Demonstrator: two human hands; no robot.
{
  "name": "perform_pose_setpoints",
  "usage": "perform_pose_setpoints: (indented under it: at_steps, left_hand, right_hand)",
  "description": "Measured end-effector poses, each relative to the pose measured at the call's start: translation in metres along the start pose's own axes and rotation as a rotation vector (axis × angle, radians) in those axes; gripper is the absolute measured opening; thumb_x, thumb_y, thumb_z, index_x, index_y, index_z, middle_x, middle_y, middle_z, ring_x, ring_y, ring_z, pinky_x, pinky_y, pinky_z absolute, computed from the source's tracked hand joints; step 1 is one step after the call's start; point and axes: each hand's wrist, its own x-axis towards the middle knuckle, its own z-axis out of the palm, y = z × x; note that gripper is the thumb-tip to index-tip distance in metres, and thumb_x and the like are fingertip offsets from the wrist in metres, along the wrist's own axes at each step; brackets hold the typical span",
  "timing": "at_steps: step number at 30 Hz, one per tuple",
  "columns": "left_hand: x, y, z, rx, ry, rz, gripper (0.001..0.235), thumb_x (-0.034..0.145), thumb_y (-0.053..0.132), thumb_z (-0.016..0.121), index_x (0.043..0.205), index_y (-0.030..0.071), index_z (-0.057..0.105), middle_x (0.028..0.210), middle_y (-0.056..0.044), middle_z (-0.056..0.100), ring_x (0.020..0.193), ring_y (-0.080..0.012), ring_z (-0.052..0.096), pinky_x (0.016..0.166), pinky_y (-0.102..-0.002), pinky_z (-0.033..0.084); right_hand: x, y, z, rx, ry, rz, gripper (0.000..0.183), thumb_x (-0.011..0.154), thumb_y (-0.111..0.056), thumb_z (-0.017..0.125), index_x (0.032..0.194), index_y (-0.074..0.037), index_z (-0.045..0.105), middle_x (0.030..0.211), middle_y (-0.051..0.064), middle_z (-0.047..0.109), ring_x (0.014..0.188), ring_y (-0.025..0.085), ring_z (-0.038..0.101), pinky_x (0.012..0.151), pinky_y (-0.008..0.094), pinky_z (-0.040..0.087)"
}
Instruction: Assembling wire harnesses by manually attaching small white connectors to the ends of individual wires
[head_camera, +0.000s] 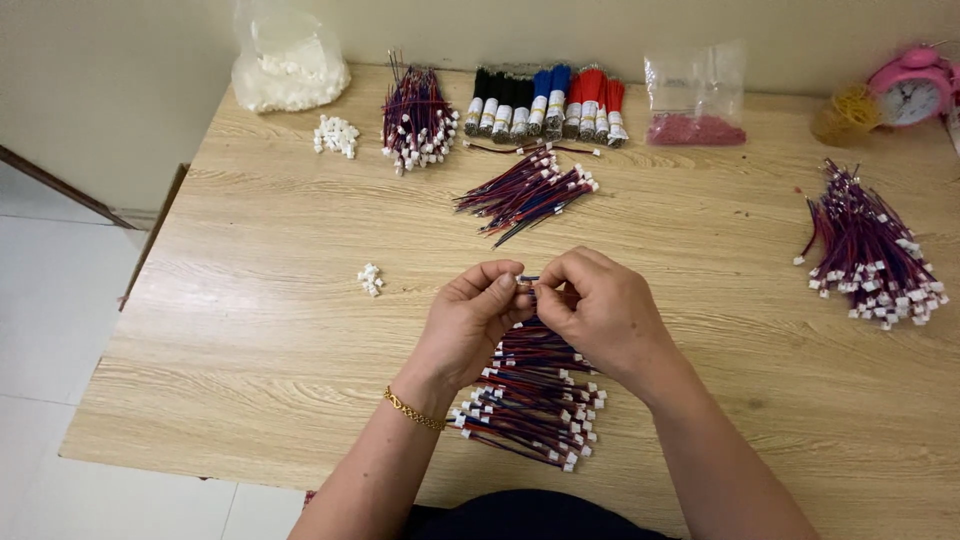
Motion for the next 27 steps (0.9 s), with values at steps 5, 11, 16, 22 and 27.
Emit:
perform_pose_setpoints:
  at_steps: [5,11,16,22,27]
  left_hand:
    - [-0.002,0.001,0.001,0.016,0.012,0.012,0.020,0.093,0.008,0.061,0.109,-0.003,0.062,0.088,-0.014,0.069,0.077,-0.0193,0.072,0.074,-0.032,0.061]
    - [-0.004,0.001,0.006,0.135,0.052,0.061,0.017,0.094,0.007,0.061,0.107,-0.003,0.064,0.087,-0.015,0.069,0.077,-0.0199,0.071,0.074,-0.032,0.061]
    - [-0.002,-0.004,0.005,0.209,0.064,0.102,0.016,0.094,0.005,0.060,0.106,-0.004,0.064,0.088,-0.015,0.068,0.079,-0.0212,0.071,0.076,-0.035,0.061]
    - [-0.002,0.003,0.003,0.426,0.118,0.115,0.016,0.092,0.004,0.061,0.104,-0.003,0.067,0.086,-0.013,0.069,0.077,-0.0171,0.068,0.073,-0.031,0.058]
    - [-0.001,0.010,-0.007,0.848,0.142,0.172,0.016,0.092,0.010,0.063,0.102,0.002,0.073,0.084,-0.015,0.071,0.078,-0.0188,0.065,0.073,-0.035,0.055]
  right_hand:
    - [0.001,-0.005,0.000,-0.037,0.005,-0.017,0.010,0.082,-0.016,0.070,0.074,-0.013,0.065,0.068,0.006,0.061,0.061,0.022,0.064,0.056,0.030,0.051]
    - [0.002,-0.006,0.000,-0.105,0.027,-0.065,0.010,0.083,-0.017,0.070,0.075,-0.015,0.065,0.067,0.003,0.059,0.062,0.022,0.064,0.056,0.032,0.051]
    - [0.004,0.002,0.007,-0.080,0.013,-0.079,0.010,0.084,-0.016,0.068,0.076,-0.015,0.064,0.072,0.002,0.061,0.066,0.022,0.065,0.059,0.031,0.051]
    - [0.010,0.008,0.005,-0.014,-0.138,0.044,0.008,0.085,-0.022,0.067,0.085,-0.014,0.067,0.080,0.007,0.067,0.076,0.027,0.069,0.065,0.036,0.054]
    - [0.042,0.079,0.004,0.156,-0.169,0.212,0.023,0.087,-0.008,0.058,0.106,0.004,0.064,0.098,0.031,0.064,0.093,0.046,0.063,0.081,0.050,0.051]
